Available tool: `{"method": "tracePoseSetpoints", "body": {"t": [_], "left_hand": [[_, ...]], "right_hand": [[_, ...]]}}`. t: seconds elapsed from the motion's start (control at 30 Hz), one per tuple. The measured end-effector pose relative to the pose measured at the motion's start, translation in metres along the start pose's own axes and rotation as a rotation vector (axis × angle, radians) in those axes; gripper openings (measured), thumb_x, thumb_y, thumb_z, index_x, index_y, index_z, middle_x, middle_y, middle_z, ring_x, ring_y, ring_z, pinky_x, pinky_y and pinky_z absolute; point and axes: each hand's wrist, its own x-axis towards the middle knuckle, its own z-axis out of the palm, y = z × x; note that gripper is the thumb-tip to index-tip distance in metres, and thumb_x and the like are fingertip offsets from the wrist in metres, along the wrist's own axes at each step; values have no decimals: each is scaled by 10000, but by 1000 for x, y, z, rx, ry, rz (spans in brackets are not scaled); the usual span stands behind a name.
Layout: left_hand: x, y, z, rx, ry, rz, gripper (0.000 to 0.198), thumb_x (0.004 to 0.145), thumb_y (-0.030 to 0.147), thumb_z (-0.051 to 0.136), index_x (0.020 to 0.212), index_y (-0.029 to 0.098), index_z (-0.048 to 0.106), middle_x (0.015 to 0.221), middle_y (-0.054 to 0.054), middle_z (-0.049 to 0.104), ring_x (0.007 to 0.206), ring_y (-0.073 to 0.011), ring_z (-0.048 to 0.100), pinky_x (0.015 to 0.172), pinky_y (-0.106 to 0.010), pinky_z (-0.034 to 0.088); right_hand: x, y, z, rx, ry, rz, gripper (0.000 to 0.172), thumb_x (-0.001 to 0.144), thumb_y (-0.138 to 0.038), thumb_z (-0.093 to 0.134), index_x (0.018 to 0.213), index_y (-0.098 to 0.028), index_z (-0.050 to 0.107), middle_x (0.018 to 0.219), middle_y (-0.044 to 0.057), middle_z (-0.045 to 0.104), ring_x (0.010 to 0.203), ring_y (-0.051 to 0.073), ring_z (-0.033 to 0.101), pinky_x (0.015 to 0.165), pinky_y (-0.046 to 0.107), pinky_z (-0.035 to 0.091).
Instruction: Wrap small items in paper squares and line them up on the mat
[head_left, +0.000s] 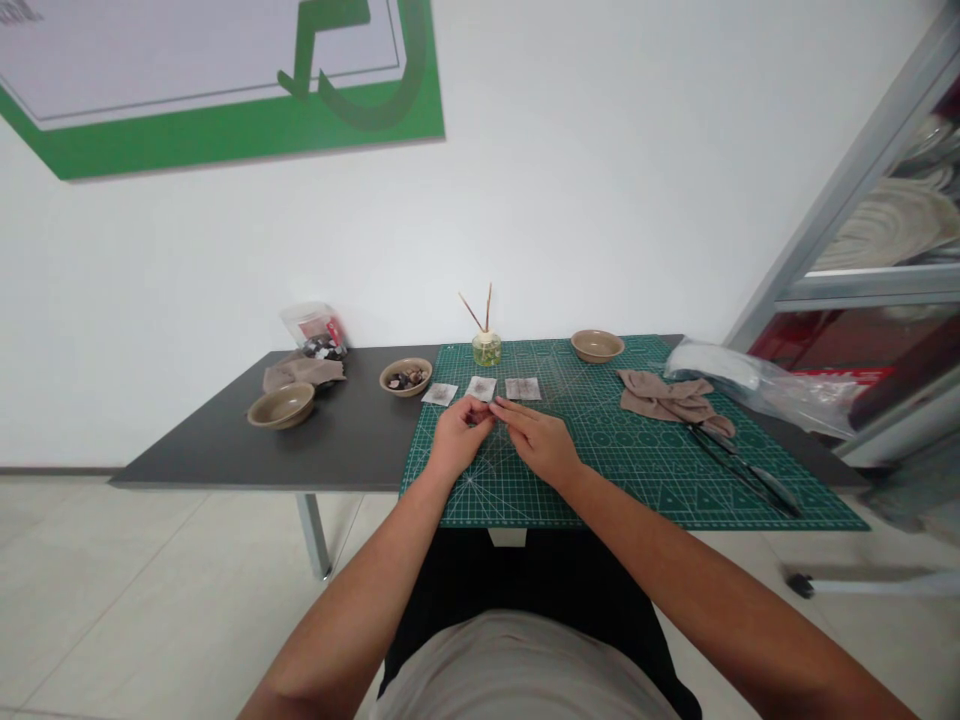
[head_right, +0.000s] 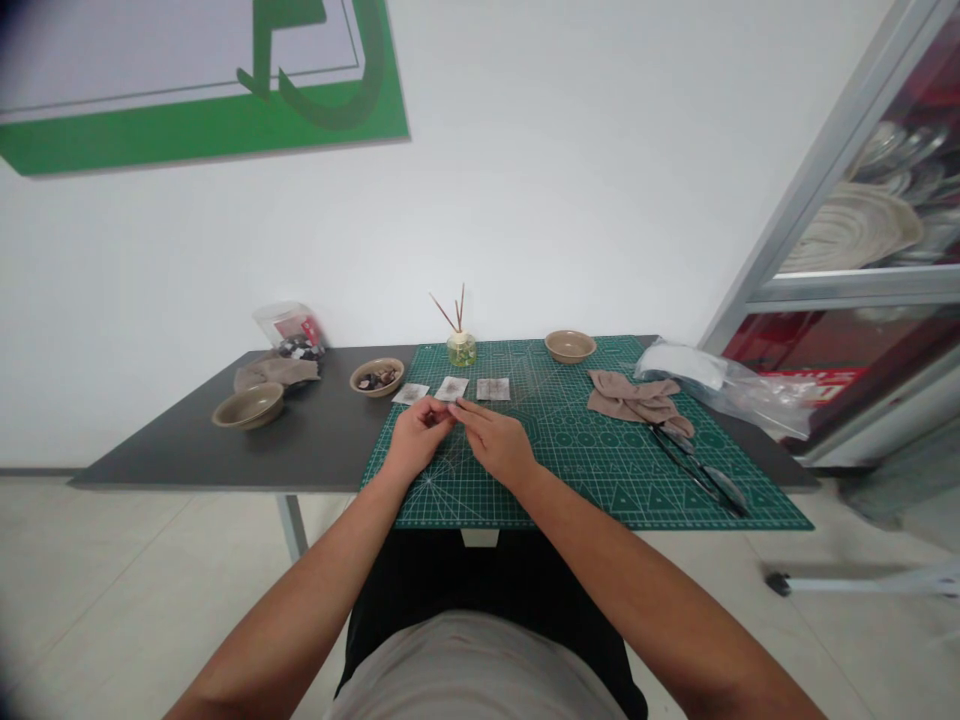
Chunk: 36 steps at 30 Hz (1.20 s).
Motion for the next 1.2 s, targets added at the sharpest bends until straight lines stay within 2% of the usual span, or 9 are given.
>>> {"method": "tracePoseSetpoints", "body": {"t": [0.23, 0.37, 0.5, 0.83, 1.03, 1.2], "left_hand": [[1, -3, 1, -36, 14, -26, 147, 737, 299, 676, 784, 164, 642, 692, 10, 616, 642, -117, 546, 633, -240, 429], [2, -3, 2, -89, 1, -58, 126, 738, 271, 667, 798, 166, 632, 657, 18, 610, 613, -115, 547, 612, -238, 421], [4, -5, 3, -165, -14, -90, 154, 727, 256, 676, 840, 163, 629, 670, 10, 624, 631, -125, 575, 635, -251, 437], [10, -16, 0, -212, 13, -57, 246, 692, 254, 720, 918, 175, 664, 808, -13, 654, 771, -144, 599, 747, -280, 459], [8, -12, 1, -337, -3, -174, 277, 620, 236, 756, 863, 152, 651, 728, 2, 653, 677, -124, 594, 689, -270, 468], [8, -11, 2, -404, -2, -214, 299, 578, 221, 778, 828, 147, 632, 716, -3, 663, 665, -121, 604, 687, -268, 477]], "right_hand": [[0, 1, 4, -68, 33, 39, 425, 896, -113, 439, 1269, -246, 592, 1258, 37, 635, 1128, 163, 618, 974, 333, 506], [0, 1, 3, -71, -8, -3, 433, 893, -115, 444, 1280, -254, 580, 1298, 26, 606, 1152, 161, 602, 981, 330, 502], [1, 3, 3, -83, 15, 60, 426, 892, -115, 445, 1266, -258, 590, 1271, 23, 626, 1140, 164, 610, 973, 339, 511], [0, 0, 3, -139, -24, 23, 428, 890, -125, 448, 1284, -231, 577, 1291, 31, 610, 1139, 166, 611, 982, 334, 503], [4, -7, 1, -280, -118, -19, 422, 899, -113, 440, 1287, -210, 575, 1338, 56, 566, 1162, 183, 595, 974, 348, 503], [5, -6, 2, -307, -105, -18, 407, 904, -112, 439, 1279, -180, 582, 1336, 83, 565, 1165, 197, 594, 967, 361, 508]]}}
